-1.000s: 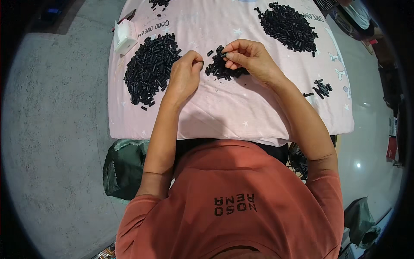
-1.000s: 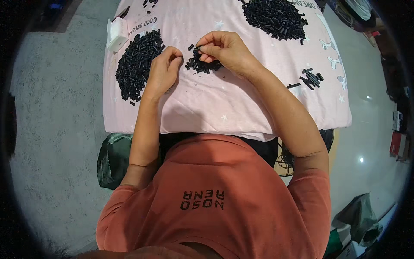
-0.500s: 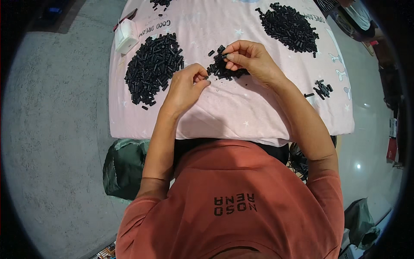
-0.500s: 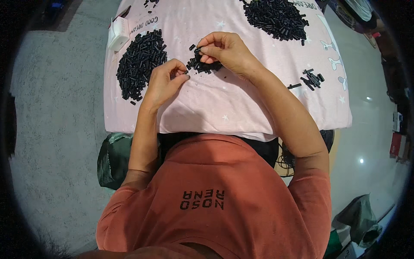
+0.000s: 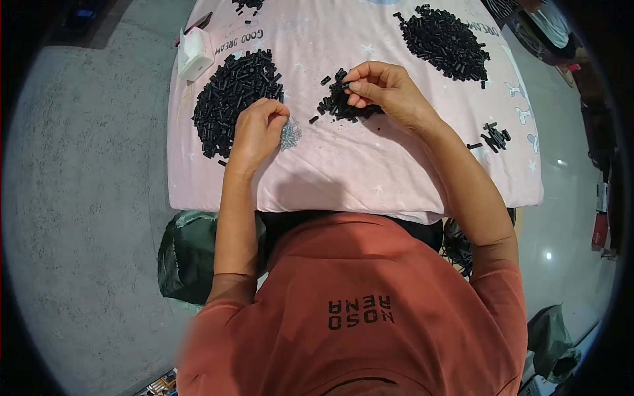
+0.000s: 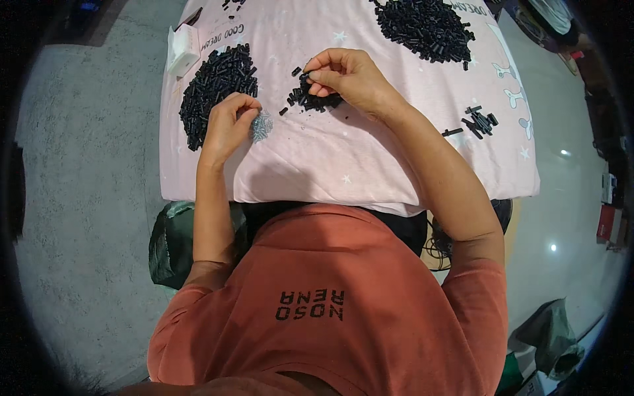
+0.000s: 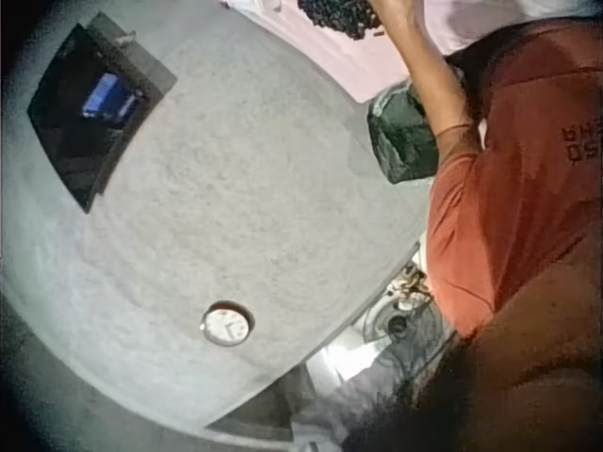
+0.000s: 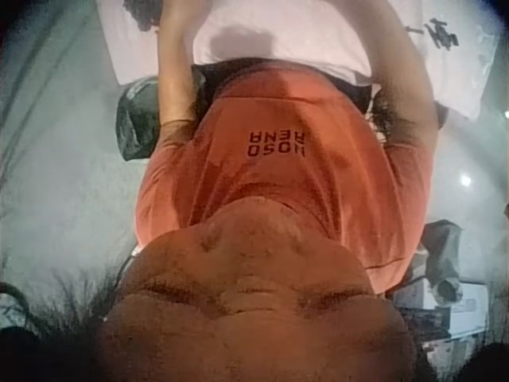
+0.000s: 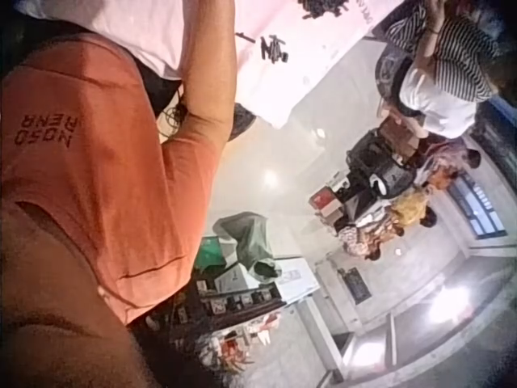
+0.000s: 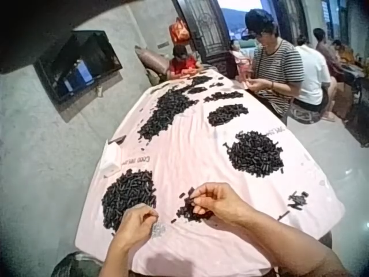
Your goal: Assembling small white plastic pieces into black tubes at a workshop table.
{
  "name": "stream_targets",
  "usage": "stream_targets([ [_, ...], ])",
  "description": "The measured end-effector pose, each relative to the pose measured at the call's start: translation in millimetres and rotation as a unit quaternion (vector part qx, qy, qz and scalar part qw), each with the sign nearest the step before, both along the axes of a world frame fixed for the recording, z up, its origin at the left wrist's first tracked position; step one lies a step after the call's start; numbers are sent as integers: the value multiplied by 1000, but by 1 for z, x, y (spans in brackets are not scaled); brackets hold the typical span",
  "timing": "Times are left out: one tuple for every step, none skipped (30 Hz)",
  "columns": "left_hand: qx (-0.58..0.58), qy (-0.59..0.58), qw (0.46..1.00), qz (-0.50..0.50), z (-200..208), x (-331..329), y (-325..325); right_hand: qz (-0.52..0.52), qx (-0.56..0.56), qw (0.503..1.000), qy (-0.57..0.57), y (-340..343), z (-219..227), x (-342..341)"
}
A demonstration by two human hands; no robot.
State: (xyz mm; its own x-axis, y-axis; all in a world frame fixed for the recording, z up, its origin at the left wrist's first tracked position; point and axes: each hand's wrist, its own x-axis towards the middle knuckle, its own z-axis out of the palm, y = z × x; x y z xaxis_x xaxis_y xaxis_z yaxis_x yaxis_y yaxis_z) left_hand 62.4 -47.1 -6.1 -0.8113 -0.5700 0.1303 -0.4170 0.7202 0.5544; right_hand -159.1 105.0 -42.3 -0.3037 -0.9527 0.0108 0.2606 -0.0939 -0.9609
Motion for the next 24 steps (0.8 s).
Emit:
stream_targets([
  [-10, 1, 1000, 0, -3, -1, -1, -2, -1, 1000, -1, 0, -1, 0],
  [-20, 2, 1000, 1, -6, -2, -2, -1, -1, 1000, 0, 0, 0, 0],
  [-20, 2, 1000, 1, -8, -3, -3, 2, 1, 1000, 1, 0, 1, 1],
  [-33, -3, 999, -3, -10, -4, -4, 5, 3, 1000, 3, 0, 2, 1],
  [-45, -9, 999, -9, -10, -6, -4, 3, 3, 1000, 2, 0, 1, 1],
  [-44, -9, 999, -11, -10, -7, -4, 5, -1, 1000, -4, 0, 1, 0],
  [-39, -23, 999, -9, -9, -8, -4, 6, -5, 1000, -10, 0, 1, 0],
  [-33, -37, 999, -6, -8, -9, -4, 5, -5, 1000, -11, 0, 1, 0],
  [-33, -38, 999, -6, -7, -9, -4, 8, -5, 1000, -5, 0, 1, 0],
  [-35, -36, 999, -15, -7, -9, -5, 10, -6, 1000, 0, 0, 2, 0],
  [-37, -34, 998, -23, -7, -9, -6, 9, -6, 1000, 0, 0, 3, 0],
  [-37, -34, 998, -24, -7, -10, -6, 8, -1, 1000, -1, 1, 4, 1],
  [-39, -33, 998, -41, -6, -10, -6, 7, 3, 1000, -2, 1, 5, 1],
  [-41, -33, 997, -57, -6, -10, -6, 7, 3, 1000, -2, 1, 5, 1],
  [-42, -33, 997, -57, -5, -10, -6, 8, 1, 1000, -4, 1, 4, 1],
  [-58, -43, 995, -66, -5, -11, -5, 9, -1, 1000, -7, 1, 4, 1],
  [-75, -52, 993, -75, -5, -12, -5, 9, -1, 1000, -6, 1, 4, 1],
  [-75, -52, 993, -74, -6, -13, -5, 10, 0, 1000, -3, 1, 3, 1],
  [-85, -60, 992, -74, -7, -13, -6, 12, 0, 1000, -1, 1, 4, 1],
  [-95, -68, 990, -74, -6, -14, -5, 12, 0, 1000, 0, 1, 4, 1],
  [-96, -68, 990, -74, -5, -14, -4, 12, 3, 1000, 0, 1, 5, 2],
  [-83, -64, 993, -59, -3, -15, -3, 12, 6, 1000, 1, 1, 5, 3],
  [-69, -59, 995, -46, 0, -17, 1, 11, 6, 1000, 1, 1, 6, 3],
  [-69, -59, 995, -47, 6, -20, 7, 10, 4, 1000, 5, 1, 5, 2],
])
